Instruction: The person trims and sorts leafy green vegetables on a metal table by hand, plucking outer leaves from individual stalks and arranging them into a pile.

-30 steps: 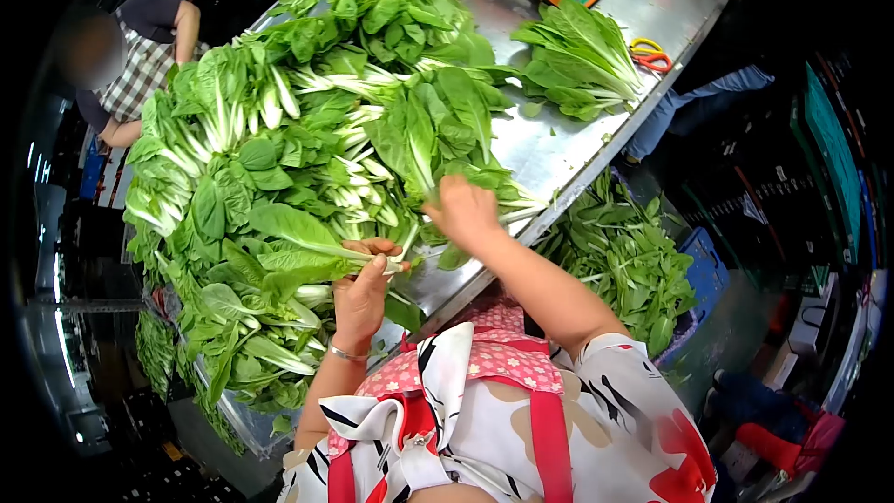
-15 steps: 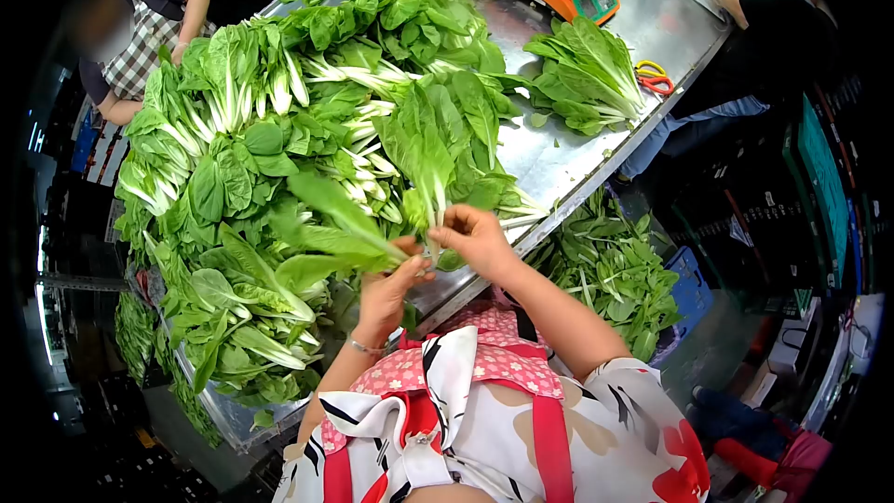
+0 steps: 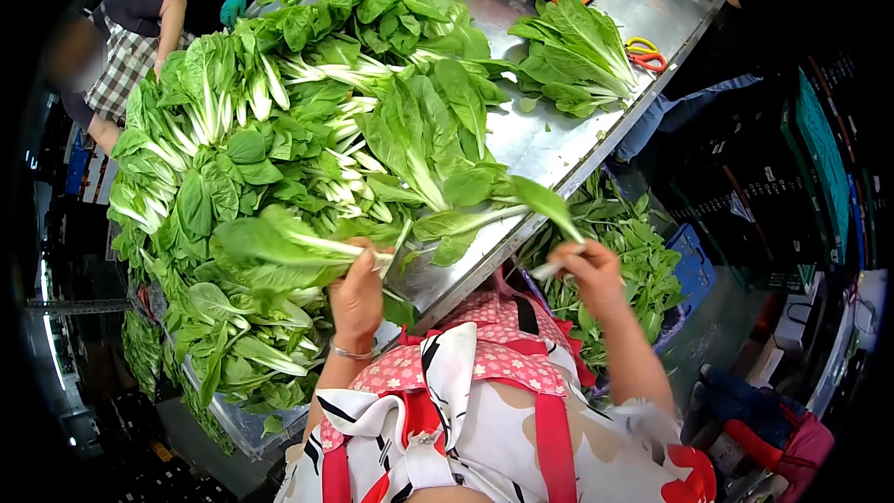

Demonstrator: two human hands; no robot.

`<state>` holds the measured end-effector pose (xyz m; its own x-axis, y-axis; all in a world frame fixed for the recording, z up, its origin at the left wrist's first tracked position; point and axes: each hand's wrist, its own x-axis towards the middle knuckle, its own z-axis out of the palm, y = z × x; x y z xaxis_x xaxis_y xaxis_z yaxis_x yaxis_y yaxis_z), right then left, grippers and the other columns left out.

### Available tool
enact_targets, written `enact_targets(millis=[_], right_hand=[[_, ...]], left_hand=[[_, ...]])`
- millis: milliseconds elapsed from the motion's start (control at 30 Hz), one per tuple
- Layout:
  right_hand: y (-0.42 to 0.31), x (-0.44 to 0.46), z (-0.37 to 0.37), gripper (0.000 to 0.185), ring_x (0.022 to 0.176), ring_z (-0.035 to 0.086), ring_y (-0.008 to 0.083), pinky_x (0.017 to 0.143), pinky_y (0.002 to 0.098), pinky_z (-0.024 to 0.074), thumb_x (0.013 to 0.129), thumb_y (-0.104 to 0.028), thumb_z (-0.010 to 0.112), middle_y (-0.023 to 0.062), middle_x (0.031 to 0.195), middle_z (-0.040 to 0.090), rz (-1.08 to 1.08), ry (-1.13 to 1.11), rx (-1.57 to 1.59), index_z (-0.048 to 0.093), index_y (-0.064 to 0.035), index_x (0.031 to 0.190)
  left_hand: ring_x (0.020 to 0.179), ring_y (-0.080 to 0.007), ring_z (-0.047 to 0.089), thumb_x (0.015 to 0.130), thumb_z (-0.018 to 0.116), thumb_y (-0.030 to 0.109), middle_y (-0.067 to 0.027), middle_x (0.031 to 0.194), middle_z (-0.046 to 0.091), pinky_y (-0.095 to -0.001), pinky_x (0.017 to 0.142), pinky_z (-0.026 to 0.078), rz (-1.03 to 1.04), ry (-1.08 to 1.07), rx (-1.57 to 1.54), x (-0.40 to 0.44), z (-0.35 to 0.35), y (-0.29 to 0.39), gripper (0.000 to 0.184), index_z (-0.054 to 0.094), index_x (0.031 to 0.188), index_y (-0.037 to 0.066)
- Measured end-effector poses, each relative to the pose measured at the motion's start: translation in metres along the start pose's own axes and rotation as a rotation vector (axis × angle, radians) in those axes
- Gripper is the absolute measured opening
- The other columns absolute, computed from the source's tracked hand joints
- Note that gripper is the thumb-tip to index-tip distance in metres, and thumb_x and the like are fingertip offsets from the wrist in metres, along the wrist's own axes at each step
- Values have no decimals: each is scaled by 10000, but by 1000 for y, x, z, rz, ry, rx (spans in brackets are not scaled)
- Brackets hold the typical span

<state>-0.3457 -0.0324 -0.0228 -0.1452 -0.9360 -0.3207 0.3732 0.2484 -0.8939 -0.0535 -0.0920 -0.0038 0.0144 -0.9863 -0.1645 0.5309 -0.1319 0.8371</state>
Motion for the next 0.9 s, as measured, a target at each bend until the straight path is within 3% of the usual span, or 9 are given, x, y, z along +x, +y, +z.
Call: enact_targets(millis=[133,200,267,367,400,500,567,800,900], right_hand=[[-25,2,-79,195,687,609,162,602,274,483,779,-135,608,76,828,632,329,137,-721,605,-1,921],[-28,15,-75,202,730,599,151,614,255,467,787,-138,600,63,854,620,-166,310,-1497,602,-2,936],[-31,39,-11,215,762,585,155,651,258,464,774,-120,596,65,853,606,-138,128,-738,600,-20,964],[-13,64,80,367,720,545,116,671,234,456,737,-17,537,78,1041,562,-443,-383,-652,552,-76,1099],[-19,63,112,448,736,540,120,695,247,454,714,-30,554,71,1068,554,-324,-528,-544,514,-89,1156],[-7,73,168,493,729,551,148,688,274,457,704,-64,576,72,1006,573,-311,-758,-419,491,-93,1189],[7,82,185,438,711,555,200,668,297,456,697,-95,592,92,917,580,-581,-948,-642,531,-75,1130],[10,79,192,153,866,518,216,790,315,392,709,-137,575,93,929,537,-743,-749,-462,553,-43,828],[3,64,175,128,943,488,205,828,305,369,716,-122,570,90,1027,512,-181,-753,-71,528,-30,794]], left_hand=[[820,-202,534,776,531,15,-84,842,524,-354,802,403,33,-13,-13,1,-13,11,130,473,886,52],[787,-216,541,747,560,48,-92,814,538,-366,773,420,-70,-158,-38,0,-18,12,166,480,893,51],[757,-238,553,714,586,82,-112,771,562,-378,732,439,-130,-147,-29,-2,-13,12,205,489,891,47],[699,-284,570,690,588,83,-158,745,585,-374,649,464,-171,-366,-171,-3,-8,13,215,501,881,37],[699,-284,570,690,588,83,-158,745,585,-374,649,464,-165,-362,-159,-5,-9,15,215,501,881,37],[651,-286,558,678,571,59,-159,733,563,-365,561,472,-232,-510,-256,-10,-13,28,189,502,851,30],[616,-267,538,676,571,59,-142,713,538,-343,524,463,-232,-492,-267,-14,-18,33,179,498,837,29],[524,-159,438,751,622,188,-60,652,443,-244,401,363,-227,-414,-414,-22,-33,27,301,453,952,43],[593,-166,491,794,611,243,-72,714,517,-262,465,389,-183,-209,-113,-21,-38,26,352,441,1036,51]])
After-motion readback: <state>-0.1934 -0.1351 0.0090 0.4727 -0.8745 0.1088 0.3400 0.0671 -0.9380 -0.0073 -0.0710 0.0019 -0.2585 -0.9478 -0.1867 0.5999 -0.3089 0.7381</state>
